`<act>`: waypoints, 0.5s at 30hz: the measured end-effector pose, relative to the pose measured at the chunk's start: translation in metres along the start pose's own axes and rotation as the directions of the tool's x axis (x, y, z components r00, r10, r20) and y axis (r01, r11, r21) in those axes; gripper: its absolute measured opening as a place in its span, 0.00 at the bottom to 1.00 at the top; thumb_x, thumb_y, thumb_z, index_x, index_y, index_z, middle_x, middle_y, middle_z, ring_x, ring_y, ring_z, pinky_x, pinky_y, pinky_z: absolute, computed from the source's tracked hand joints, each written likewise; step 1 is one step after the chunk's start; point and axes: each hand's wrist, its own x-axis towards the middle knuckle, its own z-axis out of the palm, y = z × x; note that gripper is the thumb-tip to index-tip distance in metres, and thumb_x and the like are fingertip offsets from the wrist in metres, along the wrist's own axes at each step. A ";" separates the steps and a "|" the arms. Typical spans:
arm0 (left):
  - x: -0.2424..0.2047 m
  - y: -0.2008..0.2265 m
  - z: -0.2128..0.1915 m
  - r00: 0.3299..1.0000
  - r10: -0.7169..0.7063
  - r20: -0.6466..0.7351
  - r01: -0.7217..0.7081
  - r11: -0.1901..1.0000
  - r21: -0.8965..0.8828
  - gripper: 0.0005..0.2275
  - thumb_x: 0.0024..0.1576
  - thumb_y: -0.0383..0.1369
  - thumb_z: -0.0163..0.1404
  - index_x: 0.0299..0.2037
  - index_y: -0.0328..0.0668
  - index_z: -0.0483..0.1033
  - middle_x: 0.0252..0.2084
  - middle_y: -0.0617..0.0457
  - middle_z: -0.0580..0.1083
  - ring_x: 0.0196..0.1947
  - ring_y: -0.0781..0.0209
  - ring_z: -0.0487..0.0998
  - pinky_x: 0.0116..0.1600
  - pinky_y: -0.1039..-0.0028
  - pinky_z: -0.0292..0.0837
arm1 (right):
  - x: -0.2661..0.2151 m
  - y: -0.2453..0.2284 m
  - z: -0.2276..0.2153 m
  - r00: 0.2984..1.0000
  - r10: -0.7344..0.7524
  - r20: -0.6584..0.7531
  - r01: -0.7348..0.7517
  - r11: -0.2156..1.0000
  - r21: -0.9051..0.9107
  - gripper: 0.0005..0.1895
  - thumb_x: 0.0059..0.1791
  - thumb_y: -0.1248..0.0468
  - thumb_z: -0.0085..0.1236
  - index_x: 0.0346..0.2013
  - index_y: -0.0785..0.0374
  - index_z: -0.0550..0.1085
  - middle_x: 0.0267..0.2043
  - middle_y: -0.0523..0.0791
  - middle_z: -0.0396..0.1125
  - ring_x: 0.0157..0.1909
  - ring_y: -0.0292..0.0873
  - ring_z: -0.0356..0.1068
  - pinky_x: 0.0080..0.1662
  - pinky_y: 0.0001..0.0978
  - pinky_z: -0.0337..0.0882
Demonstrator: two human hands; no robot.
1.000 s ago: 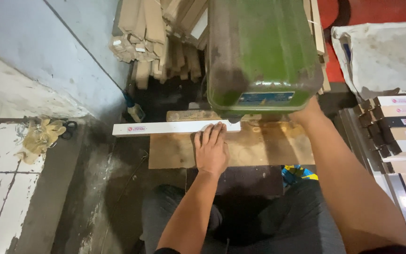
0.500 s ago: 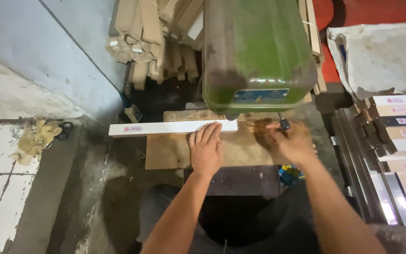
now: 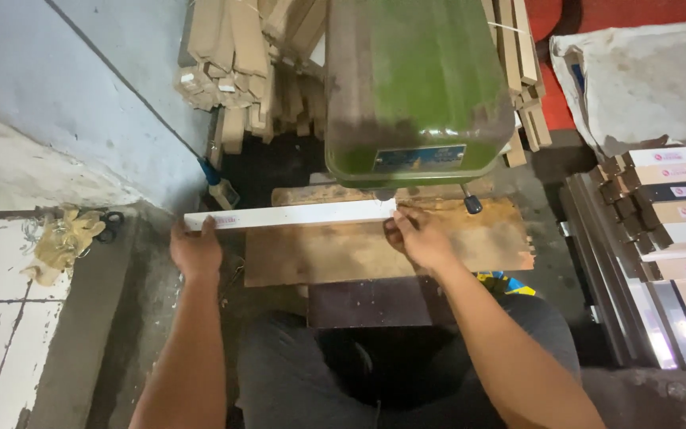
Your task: Operating a green industrial punch machine to process long thin strips and stacking them in organized piles.
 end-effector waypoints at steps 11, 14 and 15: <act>-0.141 0.116 -0.089 0.871 0.098 0.481 0.066 0.948 -0.312 0.41 0.50 0.39 0.68 0.72 0.38 0.57 0.63 0.29 0.67 0.62 0.33 0.72 0.63 0.43 0.67 | -0.051 0.002 -0.084 0.940 0.027 -0.341 -0.073 0.990 -0.124 0.21 0.51 0.51 0.55 0.54 0.55 0.80 0.56 0.55 0.73 0.63 0.58 0.68 0.66 0.51 0.63; -0.157 0.118 -0.054 0.752 0.389 0.533 -0.238 0.913 -0.332 0.28 0.44 0.36 0.69 0.56 0.40 0.79 0.59 0.37 0.76 0.64 0.37 0.72 0.70 0.53 0.64 | -0.036 0.025 -0.121 0.893 0.079 -0.442 -0.096 0.995 -0.017 0.20 0.54 0.44 0.55 0.57 0.47 0.77 0.53 0.49 0.73 0.57 0.51 0.72 0.60 0.46 0.68; -0.160 0.123 -0.039 0.673 0.426 0.605 -0.328 0.905 -0.272 0.26 0.50 0.40 0.64 0.58 0.41 0.75 0.60 0.42 0.74 0.63 0.45 0.72 0.68 0.57 0.66 | -0.036 0.021 -0.135 0.888 0.153 -0.433 -0.116 0.987 0.113 0.19 0.56 0.47 0.55 0.57 0.50 0.75 0.49 0.46 0.73 0.51 0.45 0.72 0.55 0.40 0.70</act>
